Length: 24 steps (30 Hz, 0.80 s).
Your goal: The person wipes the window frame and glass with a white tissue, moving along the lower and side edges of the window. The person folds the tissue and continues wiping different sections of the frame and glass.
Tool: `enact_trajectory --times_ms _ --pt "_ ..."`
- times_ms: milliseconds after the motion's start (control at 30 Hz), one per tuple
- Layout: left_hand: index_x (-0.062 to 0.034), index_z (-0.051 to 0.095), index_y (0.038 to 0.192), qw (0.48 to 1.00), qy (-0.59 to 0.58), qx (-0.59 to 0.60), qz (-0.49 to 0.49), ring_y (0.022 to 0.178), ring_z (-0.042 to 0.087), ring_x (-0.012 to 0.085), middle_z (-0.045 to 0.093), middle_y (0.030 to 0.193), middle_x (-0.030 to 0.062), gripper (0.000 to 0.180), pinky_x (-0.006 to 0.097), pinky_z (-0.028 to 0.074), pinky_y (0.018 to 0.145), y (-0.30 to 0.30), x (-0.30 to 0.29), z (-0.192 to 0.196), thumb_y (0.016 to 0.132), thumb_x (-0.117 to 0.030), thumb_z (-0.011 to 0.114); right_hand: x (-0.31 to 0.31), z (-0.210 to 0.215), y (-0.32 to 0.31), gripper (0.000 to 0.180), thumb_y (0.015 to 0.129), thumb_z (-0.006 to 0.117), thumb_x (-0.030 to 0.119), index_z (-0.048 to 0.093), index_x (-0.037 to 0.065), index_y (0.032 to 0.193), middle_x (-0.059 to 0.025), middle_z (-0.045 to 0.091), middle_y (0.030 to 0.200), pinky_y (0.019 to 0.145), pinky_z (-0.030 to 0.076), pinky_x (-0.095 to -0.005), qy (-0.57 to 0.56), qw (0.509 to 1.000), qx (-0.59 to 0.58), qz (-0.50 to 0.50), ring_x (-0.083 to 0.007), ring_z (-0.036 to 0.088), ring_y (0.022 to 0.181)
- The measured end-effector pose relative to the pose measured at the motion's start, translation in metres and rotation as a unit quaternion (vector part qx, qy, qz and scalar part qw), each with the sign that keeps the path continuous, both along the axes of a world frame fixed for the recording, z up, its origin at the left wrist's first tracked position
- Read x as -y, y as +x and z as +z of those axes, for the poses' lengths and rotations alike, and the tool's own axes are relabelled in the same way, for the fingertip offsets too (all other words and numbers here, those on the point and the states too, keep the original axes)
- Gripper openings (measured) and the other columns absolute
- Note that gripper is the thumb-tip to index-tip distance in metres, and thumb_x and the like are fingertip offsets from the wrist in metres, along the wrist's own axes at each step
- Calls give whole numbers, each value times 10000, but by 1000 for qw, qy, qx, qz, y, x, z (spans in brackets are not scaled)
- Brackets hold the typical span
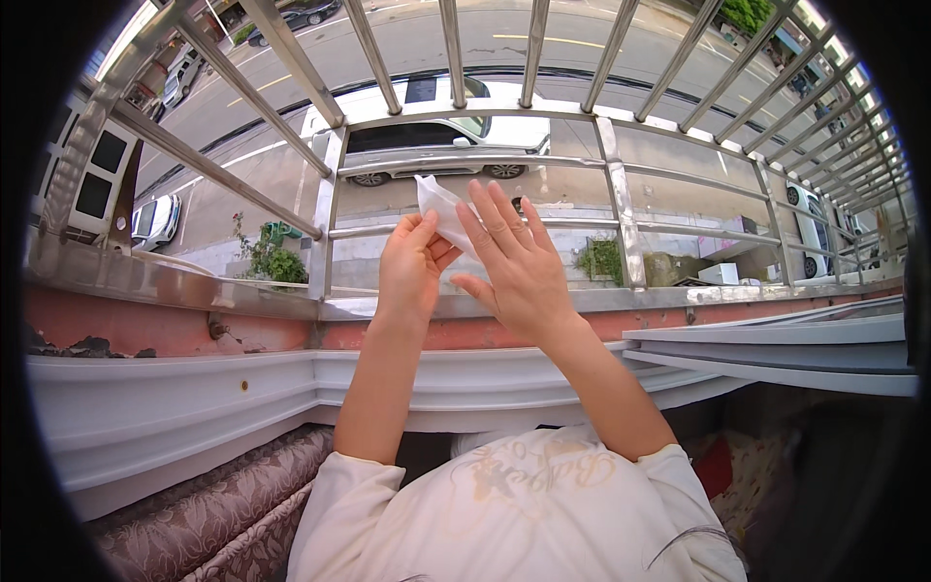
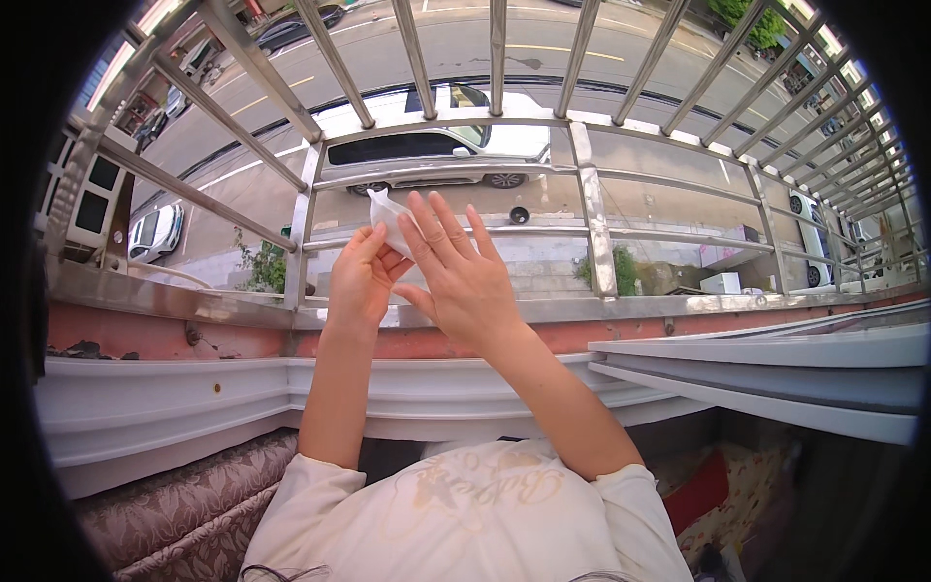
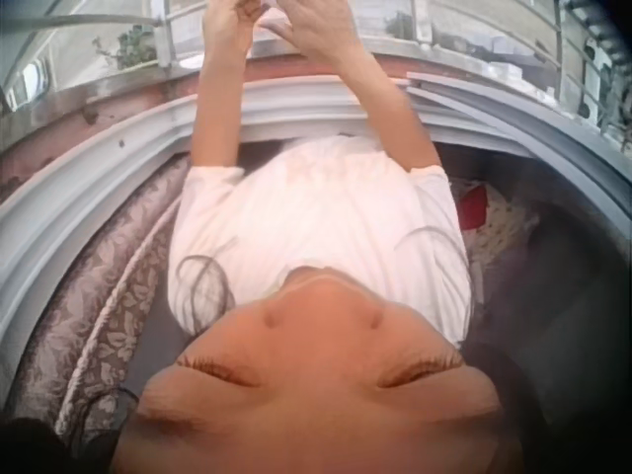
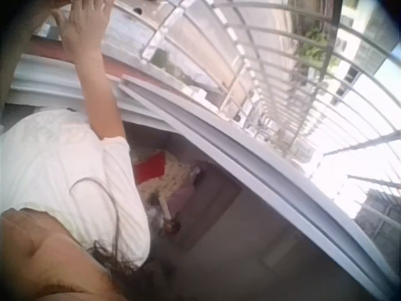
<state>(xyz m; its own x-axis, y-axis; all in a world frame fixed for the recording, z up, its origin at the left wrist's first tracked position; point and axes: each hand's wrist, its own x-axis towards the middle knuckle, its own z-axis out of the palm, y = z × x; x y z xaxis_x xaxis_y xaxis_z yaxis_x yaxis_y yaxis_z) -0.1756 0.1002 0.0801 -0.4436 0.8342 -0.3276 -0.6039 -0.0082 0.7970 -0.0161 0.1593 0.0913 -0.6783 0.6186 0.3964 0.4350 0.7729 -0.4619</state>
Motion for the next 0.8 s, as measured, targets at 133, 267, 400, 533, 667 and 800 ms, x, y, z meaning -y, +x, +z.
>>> enact_trajectory --times_ms 133,267,400,533,667,800 --pt "13 498 1235 998 55 20 -11 1122 663 268 637 1235 192 255 428 541 991 2 9 18 1059 -168 461 -17 -34 21 396 1026 524 331 587 43 1291 -227 586 1325 1084 378 -489 -66 974 153 -153 -363 521 1280" --pt "6 488 1266 988 120 33 -92 1139 656 255 623 1270 205 280 424 535 997 6 21 25 1064 -185 453 1 -10 21 360 1041 519 294 581 40 1288 -153 630 1262 979 464 -394 -331 914 -236 -4 -260 611 1159" --pt "-26 496 1259 983 121 50 -130 1124 657 235 623 1278 178 258 397 544 957 27 32 29 1061 -189 466 24 13 32 363 1022 577 297 579 39 1277 -60 647 1154 878 508 -299 -655 644 -386 87 -117 613 1076" --pt "-55 508 1235 978 136 36 -156 1104 656 206 627 1268 129 224 365 554 906 57 52 34 1053 -183 487 43 17 70 270 992 622 188 593 33 1211 -35 660 1066 797 527 -292 -625 698 -341 76 -96 625 968" --pt "-57 551 1170 973 149 -26 -172 1152 613 201 623 1265 113 168 390 472 1004 81 84 19 1036 -151 510 74 3 99 209 987 622 157 606 29 1151 -39 624 1101 870 495 -282 -540 740 -386 106 -98 595 1011" --pt "-49 563 1174 974 136 20 -179 1172 596 207 595 1306 127 201 388 443 1027 124 104 0 1017 -174 551 95 -2 135 212 955 674 190 631 36 1094 -20 633 1096 883 486 -292 -582 714 -376 101 -100 589 1003"
